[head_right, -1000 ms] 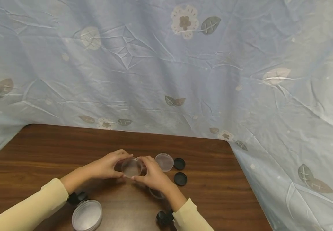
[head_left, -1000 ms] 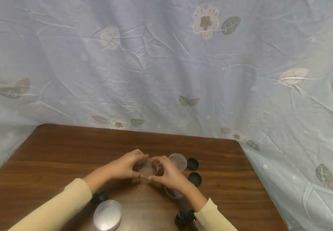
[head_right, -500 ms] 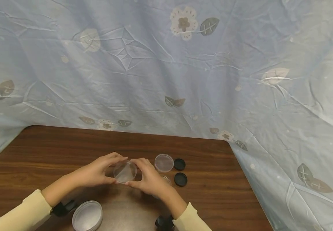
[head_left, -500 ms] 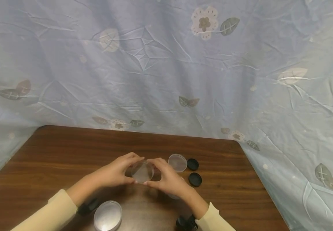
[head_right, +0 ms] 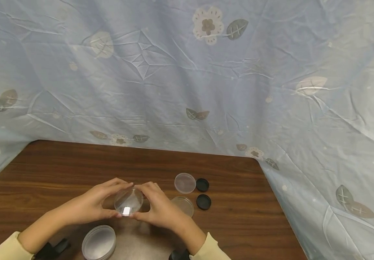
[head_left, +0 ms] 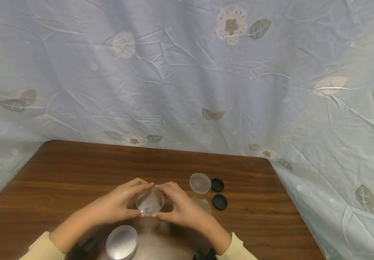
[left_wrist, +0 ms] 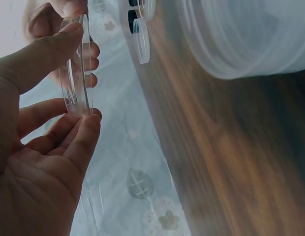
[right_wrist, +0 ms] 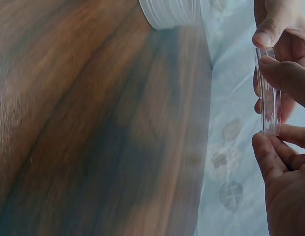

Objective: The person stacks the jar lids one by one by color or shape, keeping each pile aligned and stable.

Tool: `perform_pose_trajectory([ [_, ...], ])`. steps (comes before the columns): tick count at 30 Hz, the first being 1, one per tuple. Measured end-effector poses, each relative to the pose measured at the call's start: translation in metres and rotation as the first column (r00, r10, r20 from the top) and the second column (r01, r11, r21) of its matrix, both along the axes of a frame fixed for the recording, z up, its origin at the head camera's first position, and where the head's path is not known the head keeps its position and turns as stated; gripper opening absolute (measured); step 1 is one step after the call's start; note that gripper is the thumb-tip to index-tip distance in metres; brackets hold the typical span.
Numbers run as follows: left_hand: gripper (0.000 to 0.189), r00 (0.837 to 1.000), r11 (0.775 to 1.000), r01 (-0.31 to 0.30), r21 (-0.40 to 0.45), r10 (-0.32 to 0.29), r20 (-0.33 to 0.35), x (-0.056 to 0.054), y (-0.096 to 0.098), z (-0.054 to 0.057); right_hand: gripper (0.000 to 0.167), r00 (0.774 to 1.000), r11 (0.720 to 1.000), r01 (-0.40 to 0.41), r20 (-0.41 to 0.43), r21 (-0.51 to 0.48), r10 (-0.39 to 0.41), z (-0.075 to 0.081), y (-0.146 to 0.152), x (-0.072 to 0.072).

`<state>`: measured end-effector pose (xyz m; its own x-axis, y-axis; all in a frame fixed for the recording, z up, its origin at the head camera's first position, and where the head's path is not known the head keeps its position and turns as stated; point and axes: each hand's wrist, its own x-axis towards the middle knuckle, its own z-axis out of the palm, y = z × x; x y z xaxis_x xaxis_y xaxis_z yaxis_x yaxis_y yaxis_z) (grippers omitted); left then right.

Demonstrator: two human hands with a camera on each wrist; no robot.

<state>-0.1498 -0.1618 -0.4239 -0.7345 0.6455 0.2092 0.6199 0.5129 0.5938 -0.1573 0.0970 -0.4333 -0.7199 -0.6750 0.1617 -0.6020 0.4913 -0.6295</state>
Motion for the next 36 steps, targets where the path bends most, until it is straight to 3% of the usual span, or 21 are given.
perform_pose_trajectory([
  [7, 0.079, 0.998, 0.999, -0.039, -0.005, 0.039, -0.051, 0.019, -0.014, -0.006, 0.074, 0.998, 0.998, -0.064, 0.01, 0.006, 0.064, -0.006, -0.012, 0.01],
  [14, 0.08, 0.99, 0.999, -0.037, 0.024, 0.04, -0.139, 0.035, -0.032, -0.023, 0.075, 0.991, 0.991, -0.136, 0.007, 0.01, 0.136, -0.013, -0.027, 0.023],
  [19, 0.081, 0.969, 0.997, -0.055, 0.057, 0.067, -0.237, 0.046, -0.041, -0.038, 0.075, 0.984, 0.984, -0.174, -0.043, 0.041, 0.176, -0.019, -0.035, 0.029],
  [26, 0.083, 0.961, 0.989, -0.112, 0.095, 0.132, -0.242, 0.063, -0.05, -0.055, 0.078, 0.977, 0.982, -0.175, -0.111, 0.073, 0.182, -0.029, -0.041, 0.037],
  [32, 0.088, 0.914, 0.971, -0.191, 0.144, 0.23, -0.334, 0.075, -0.051, -0.071, 0.076, 0.97, 0.99, -0.141, -0.198, 0.031, 0.144, -0.036, -0.044, 0.044],
  [36, 0.088, 0.892, 0.954, -0.252, 0.164, 0.295, -0.342, 0.083, -0.052, -0.076, 0.073, 0.96, 0.99, -0.138, -0.244, 0.011, 0.136, -0.04, -0.045, 0.047],
])
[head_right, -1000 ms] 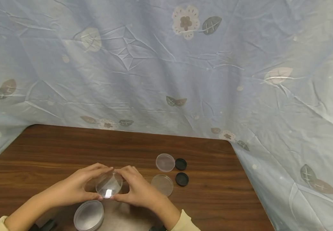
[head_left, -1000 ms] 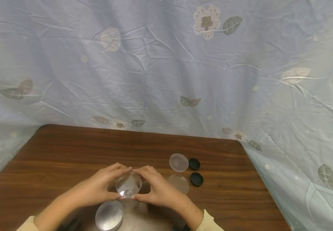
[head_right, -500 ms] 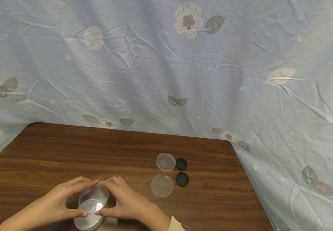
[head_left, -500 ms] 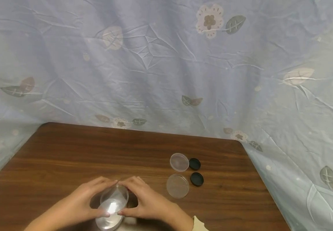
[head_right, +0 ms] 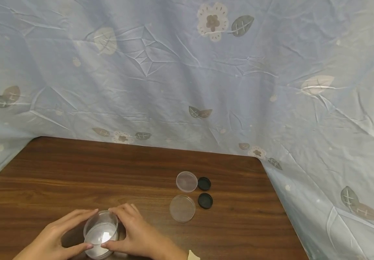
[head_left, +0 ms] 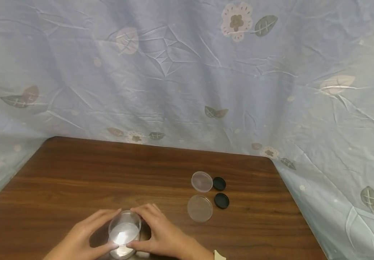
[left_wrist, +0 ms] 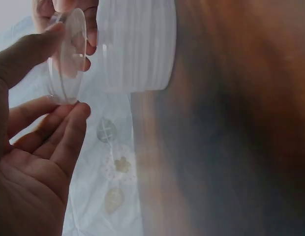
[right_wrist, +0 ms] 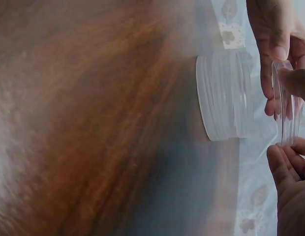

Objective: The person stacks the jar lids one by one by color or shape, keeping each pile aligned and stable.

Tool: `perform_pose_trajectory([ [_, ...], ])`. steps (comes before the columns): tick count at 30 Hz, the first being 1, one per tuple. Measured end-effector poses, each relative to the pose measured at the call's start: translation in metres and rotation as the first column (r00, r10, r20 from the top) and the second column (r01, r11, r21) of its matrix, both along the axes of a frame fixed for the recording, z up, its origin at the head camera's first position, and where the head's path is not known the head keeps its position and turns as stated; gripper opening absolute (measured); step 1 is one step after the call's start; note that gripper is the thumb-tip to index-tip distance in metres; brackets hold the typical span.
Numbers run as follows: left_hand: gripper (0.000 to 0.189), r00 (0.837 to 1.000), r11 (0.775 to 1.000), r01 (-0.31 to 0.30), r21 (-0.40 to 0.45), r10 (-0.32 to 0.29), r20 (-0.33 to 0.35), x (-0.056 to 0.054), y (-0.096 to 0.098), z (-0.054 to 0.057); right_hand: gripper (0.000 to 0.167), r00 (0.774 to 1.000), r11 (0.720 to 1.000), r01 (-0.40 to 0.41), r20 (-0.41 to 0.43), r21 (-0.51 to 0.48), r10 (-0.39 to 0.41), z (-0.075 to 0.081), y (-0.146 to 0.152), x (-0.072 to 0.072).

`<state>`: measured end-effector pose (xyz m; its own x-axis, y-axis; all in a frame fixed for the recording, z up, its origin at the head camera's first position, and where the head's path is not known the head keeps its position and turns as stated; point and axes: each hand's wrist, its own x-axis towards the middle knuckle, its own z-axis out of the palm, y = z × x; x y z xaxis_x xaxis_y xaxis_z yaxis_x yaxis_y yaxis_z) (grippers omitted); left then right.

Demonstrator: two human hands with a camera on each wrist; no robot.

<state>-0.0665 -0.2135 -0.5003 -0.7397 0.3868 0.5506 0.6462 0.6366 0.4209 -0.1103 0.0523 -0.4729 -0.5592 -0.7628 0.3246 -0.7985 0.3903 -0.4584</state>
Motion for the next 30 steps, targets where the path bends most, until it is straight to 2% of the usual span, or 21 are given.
perform_pose_trajectory([
  [5, 0.088, 0.999, 0.999, -0.036, -0.001, 0.036, 0.021, 0.008, 0.001, -0.003, 0.071, 1.0, 1.0, -0.018, 0.011, 0.0, 0.018, -0.003, 0.0, 0.003],
  [10, 0.087, 0.998, 0.999, -0.036, -0.008, 0.037, 0.06, 0.011, 0.001, -0.008, 0.072, 0.999, 1.0, -0.017, 0.051, 0.024, 0.016, -0.007, 0.0, 0.005],
  [15, 0.086, 0.998, 1.0, -0.023, -0.004, 0.024, 0.062, 0.012, 0.001, -0.012, 0.073, 0.997, 0.999, -0.029, 0.076, 0.028, 0.027, -0.009, 0.001, 0.005],
  [24, 0.084, 0.992, 1.0, 0.005, 0.016, -0.007, 0.125, 0.015, 0.0, -0.021, 0.072, 0.994, 0.998, -0.054, 0.1, 0.031, 0.05, -0.015, 0.001, 0.006],
  [30, 0.085, 0.995, 1.0, 0.008, 0.008, -0.009, 0.096, 0.015, -0.001, -0.021, 0.072, 0.99, 0.998, -0.058, 0.131, 0.038, 0.053, -0.017, 0.001, 0.006],
])
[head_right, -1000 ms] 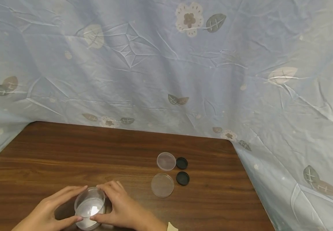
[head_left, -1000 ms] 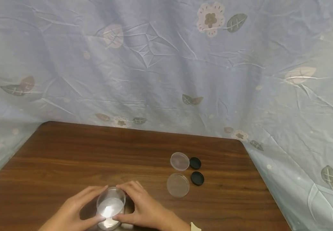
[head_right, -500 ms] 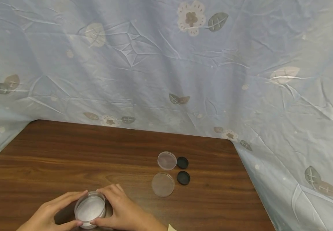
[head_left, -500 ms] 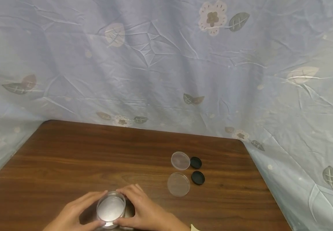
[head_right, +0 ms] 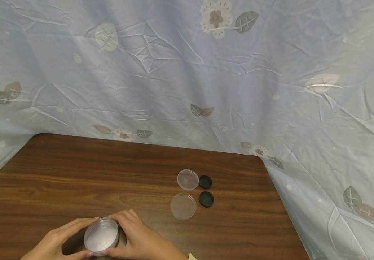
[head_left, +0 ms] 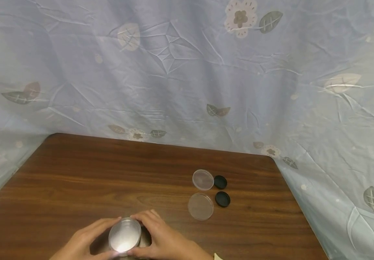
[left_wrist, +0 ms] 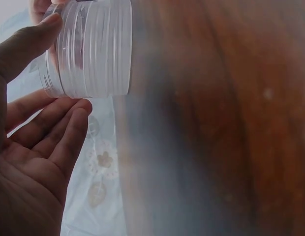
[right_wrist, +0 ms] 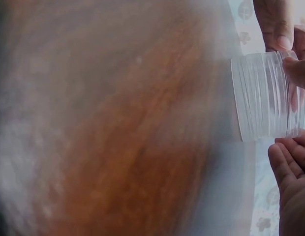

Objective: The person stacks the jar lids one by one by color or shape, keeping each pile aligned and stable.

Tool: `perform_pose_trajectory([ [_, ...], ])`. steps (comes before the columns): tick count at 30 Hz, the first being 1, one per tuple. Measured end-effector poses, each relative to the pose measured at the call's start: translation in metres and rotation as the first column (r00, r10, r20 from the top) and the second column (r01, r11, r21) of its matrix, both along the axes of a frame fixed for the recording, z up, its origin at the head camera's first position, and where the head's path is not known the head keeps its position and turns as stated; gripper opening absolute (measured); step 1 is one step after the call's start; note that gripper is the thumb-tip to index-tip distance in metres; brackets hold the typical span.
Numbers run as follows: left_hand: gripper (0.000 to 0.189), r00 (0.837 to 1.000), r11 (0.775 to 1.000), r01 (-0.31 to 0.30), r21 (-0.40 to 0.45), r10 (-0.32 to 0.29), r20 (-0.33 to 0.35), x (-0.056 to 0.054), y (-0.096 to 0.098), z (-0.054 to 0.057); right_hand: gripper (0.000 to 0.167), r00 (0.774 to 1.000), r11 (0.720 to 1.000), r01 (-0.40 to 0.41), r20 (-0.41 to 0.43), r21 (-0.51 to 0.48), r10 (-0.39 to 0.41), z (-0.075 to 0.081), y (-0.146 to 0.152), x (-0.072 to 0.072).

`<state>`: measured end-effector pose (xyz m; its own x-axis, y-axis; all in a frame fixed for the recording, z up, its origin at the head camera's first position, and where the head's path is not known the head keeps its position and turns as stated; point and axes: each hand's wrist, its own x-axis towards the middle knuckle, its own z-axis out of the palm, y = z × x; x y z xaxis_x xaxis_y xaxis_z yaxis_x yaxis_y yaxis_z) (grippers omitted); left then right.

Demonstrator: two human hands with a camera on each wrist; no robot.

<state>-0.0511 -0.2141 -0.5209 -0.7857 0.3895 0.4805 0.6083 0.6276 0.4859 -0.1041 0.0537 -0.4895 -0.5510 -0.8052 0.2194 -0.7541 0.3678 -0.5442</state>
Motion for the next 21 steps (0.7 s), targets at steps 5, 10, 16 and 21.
perform_pose_trajectory([
  [5, 0.084, 1.0, 1.0, 0.003, -0.001, -0.003, -0.002, 0.0007, -0.0007, 0.0016, 0.071, 1.0, 1.0, -0.012, -0.002, -0.001, 0.012, -0.0018, -0.001, -0.0006],
  [10, 0.084, 0.999, 1.0, 0.001, 0.004, -0.001, 0.033, 0.0009, -0.0001, 0.0011, 0.072, 1.0, 1.0, -0.016, -0.011, 0.002, 0.016, -0.003, -0.0005, -0.0007],
  [16, 0.085, 0.996, 1.0, 0.001, -0.015, 0.001, 0.088, 0.0017, -0.0003, -0.0004, 0.075, 1.0, 1.0, -0.02, -0.014, 0.012, 0.02, -0.0035, 0.0006, -0.0008],
  [21, 0.087, 0.998, 0.999, 0.009, -0.033, -0.007, 0.068, -0.0001, -0.0003, -0.0018, 0.077, 1.0, 1.0, -0.017, -0.019, 0.023, 0.018, -0.003, 0.001, -0.0004],
])
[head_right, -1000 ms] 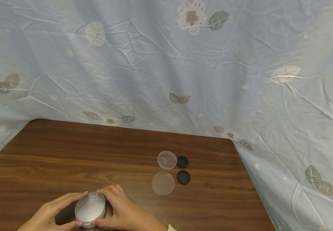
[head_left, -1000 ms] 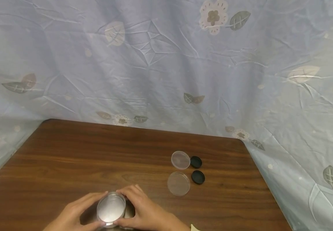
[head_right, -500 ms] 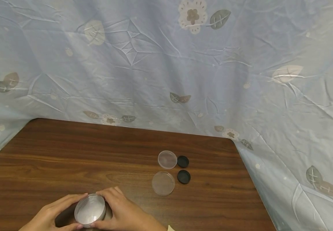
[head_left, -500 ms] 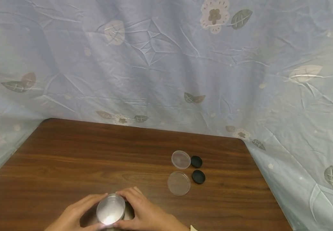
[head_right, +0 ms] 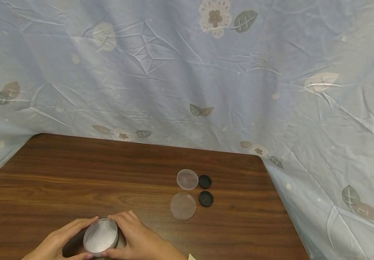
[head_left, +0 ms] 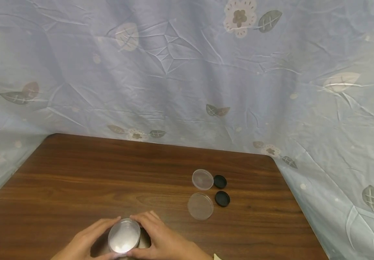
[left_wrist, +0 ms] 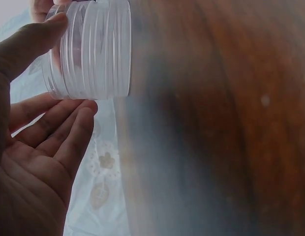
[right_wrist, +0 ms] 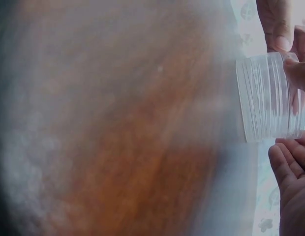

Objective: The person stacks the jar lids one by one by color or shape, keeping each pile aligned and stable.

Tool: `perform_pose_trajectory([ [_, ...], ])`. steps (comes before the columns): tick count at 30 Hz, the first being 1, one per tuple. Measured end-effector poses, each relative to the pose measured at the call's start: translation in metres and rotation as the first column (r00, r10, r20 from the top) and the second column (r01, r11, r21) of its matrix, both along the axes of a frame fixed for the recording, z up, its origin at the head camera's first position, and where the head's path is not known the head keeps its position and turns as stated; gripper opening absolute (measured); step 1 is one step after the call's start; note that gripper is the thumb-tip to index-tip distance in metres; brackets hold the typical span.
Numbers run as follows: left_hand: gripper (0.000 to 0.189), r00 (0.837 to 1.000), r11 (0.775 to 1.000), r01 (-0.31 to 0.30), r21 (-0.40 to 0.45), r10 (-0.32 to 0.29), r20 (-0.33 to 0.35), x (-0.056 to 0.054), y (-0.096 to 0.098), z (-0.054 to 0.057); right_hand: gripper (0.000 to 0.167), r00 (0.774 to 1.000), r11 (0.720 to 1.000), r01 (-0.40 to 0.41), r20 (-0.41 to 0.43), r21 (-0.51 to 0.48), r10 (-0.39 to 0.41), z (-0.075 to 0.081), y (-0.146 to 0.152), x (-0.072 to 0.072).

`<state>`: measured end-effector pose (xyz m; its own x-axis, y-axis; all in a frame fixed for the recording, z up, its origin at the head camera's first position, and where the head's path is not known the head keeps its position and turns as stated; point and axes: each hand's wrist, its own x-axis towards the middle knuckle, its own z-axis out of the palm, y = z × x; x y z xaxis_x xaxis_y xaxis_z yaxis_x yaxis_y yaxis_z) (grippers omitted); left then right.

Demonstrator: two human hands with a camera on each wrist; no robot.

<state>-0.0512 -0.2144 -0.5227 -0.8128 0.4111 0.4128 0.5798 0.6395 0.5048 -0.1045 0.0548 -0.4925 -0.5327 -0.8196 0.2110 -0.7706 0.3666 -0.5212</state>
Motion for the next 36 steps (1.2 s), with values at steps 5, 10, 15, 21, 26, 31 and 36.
perform_pose_trajectory([
  [5, 0.088, 0.999, 1.0, 0.019, 0.002, -0.019, -0.035, -0.002, 0.001, -0.002, 0.079, 1.0, 1.0, 0.005, 0.019, 0.015, -0.006, 0.001, 0.0, 0.001],
  [10, 0.088, 0.998, 1.0, 0.018, 0.003, -0.018, -0.067, -0.002, 0.002, -0.002, 0.082, 0.999, 1.0, -0.003, 0.045, 0.014, 0.002, 0.001, 0.001, 0.002],
  [15, 0.089, 0.996, 1.0, 0.026, 0.009, -0.025, -0.08, -0.002, 0.003, -0.003, 0.081, 0.997, 1.0, -0.008, 0.081, 0.013, 0.007, 0.001, 0.002, 0.003],
  [21, 0.094, 0.995, 0.999, 0.049, 0.017, -0.048, -0.092, -0.003, 0.0, -0.006, 0.08, 0.992, 1.0, 0.003, 0.127, 0.017, -0.006, 0.001, 0.002, 0.005],
  [26, 0.096, 0.994, 0.999, 0.037, 0.001, -0.036, -0.1, -0.004, -0.001, -0.01, 0.081, 0.99, 0.999, 0.018, 0.141, 0.033, -0.022, 0.001, 0.001, 0.006],
  [31, 0.095, 0.995, 1.0, 0.023, -0.012, -0.024, -0.092, -0.005, -0.001, -0.012, 0.081, 0.988, 0.998, 0.031, 0.147, 0.048, -0.038, 0.001, 0.0, 0.007],
  [36, 0.093, 0.997, 0.999, 0.027, -0.021, -0.028, -0.07, -0.005, -0.002, -0.013, 0.078, 0.985, 0.998, 0.035, 0.168, 0.043, -0.042, 0.002, -0.001, 0.006],
])
